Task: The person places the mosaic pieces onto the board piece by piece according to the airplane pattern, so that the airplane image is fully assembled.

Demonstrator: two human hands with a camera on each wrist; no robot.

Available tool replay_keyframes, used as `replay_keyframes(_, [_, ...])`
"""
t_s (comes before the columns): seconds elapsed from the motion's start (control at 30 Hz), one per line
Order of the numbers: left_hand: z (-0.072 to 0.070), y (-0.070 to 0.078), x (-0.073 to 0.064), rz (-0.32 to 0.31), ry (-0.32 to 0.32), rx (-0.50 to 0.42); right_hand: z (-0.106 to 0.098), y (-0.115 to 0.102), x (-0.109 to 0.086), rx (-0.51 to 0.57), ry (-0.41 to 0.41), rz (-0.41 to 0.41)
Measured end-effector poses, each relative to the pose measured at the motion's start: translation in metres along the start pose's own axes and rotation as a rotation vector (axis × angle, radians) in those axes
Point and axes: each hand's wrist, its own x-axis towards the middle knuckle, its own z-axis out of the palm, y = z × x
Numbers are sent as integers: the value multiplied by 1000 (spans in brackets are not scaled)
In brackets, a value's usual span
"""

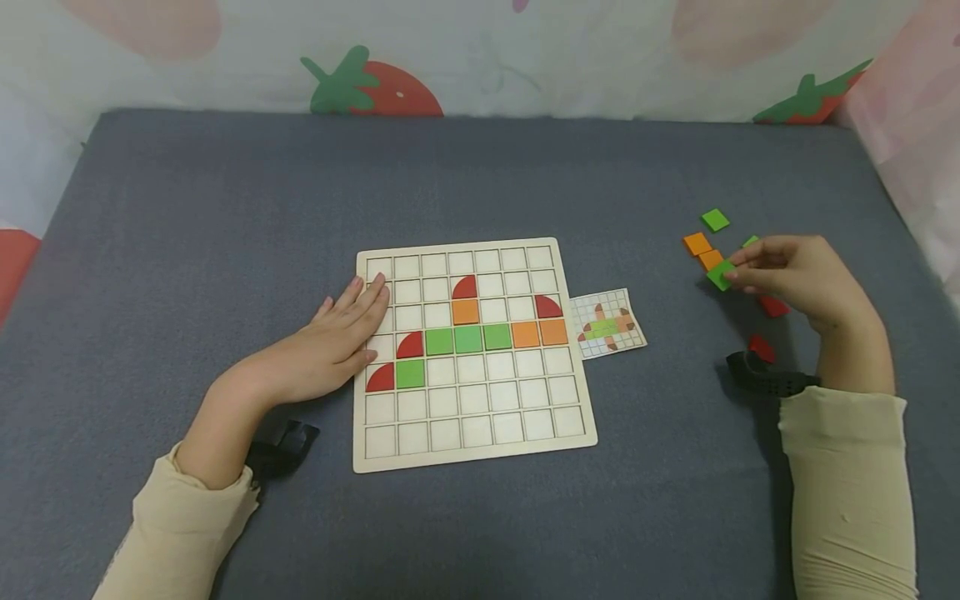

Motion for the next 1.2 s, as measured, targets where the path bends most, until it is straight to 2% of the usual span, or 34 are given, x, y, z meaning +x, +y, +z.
replay_keyframes(0.4, [0,1,0,14,5,-3,5,-15,-3,9,-10,-32])
replay_keyframes(0.73, [0,0,0,14,4,5,13,-29,-5,-10,-20,-62])
replay_keyframes(1.2, [-1,0,-1,14,2,3,28,-48,-10,18,-48,-106])
